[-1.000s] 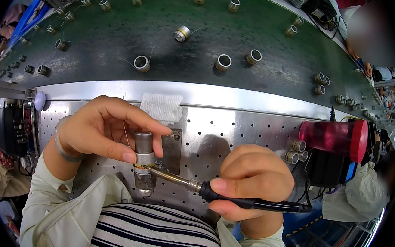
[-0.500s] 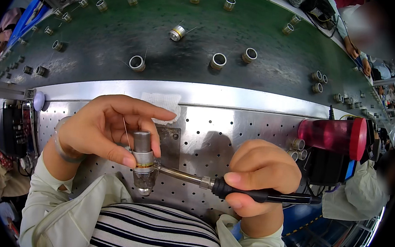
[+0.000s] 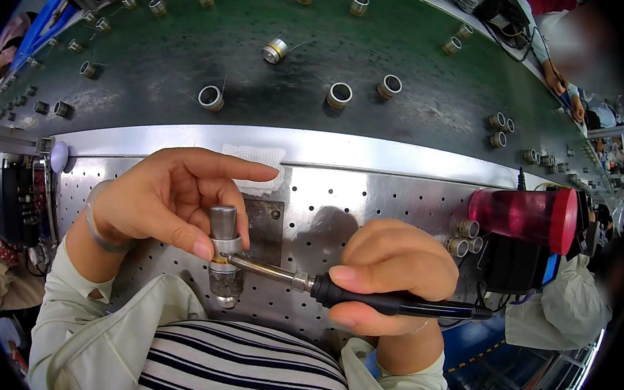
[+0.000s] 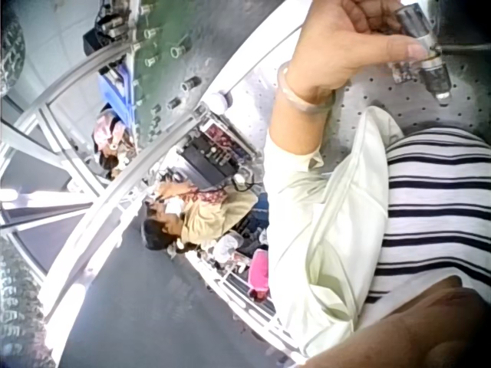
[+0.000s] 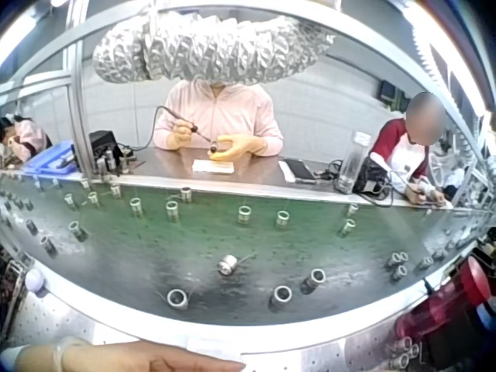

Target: The person uses a soldering iron to apply heat and solder to small cylindrical metal components held in a fixture. They repeatedly pick up components from a conveyor belt, solder them, and place them back on the belt.

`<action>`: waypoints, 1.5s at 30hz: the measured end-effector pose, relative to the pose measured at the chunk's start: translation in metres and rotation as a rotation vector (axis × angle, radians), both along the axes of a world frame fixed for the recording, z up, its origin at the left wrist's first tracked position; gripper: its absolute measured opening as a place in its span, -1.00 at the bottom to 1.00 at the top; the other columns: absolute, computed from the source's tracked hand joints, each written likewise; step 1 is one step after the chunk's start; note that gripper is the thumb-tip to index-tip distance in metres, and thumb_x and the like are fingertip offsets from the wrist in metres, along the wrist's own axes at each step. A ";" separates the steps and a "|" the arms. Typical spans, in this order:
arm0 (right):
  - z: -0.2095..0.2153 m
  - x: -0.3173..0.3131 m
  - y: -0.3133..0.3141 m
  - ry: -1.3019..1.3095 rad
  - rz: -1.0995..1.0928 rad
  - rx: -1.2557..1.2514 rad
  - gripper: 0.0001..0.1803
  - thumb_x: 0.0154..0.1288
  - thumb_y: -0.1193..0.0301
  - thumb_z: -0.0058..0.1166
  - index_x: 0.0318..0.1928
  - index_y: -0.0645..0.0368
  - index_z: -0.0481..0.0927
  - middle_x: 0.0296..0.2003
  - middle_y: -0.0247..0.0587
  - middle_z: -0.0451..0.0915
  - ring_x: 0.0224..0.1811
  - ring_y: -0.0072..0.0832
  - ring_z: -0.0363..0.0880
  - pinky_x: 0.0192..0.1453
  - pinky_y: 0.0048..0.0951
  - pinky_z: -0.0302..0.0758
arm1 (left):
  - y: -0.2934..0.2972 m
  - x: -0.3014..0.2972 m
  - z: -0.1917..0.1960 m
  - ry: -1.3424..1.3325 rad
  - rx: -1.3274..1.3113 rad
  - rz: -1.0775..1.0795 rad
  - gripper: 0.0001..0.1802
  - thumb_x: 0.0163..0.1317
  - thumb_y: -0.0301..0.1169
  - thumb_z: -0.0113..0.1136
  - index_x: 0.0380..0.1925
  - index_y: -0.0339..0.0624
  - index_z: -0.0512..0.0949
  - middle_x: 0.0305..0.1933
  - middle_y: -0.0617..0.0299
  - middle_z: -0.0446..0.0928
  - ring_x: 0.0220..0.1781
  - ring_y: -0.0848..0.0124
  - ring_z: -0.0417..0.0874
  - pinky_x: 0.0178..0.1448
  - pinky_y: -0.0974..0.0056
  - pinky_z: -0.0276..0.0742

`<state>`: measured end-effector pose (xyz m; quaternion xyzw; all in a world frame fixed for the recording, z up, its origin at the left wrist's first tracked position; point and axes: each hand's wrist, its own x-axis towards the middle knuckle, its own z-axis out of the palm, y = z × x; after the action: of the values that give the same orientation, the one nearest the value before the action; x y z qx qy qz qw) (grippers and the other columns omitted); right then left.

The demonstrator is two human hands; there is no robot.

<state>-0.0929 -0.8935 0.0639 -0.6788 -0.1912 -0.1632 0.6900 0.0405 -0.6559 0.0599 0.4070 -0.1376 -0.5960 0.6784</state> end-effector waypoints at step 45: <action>0.007 -0.002 -0.006 -0.106 -0.003 -0.221 -0.67 -0.09 0.34 0.46 -0.36 0.25 0.62 -0.61 -0.24 0.51 -0.64 -0.42 0.46 -0.59 -0.53 0.36 | -0.005 -0.003 0.004 -0.023 0.021 -0.002 -0.12 -0.07 -0.76 0.31 0.31 -0.40 0.16 -0.14 -0.15 0.57 -0.26 0.48 0.64 -0.23 0.58 0.58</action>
<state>-0.0945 -0.8990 0.0705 -0.7413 -0.2431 -0.1778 0.5998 0.0377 -0.6609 0.0641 0.4207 -0.1397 -0.5934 0.6718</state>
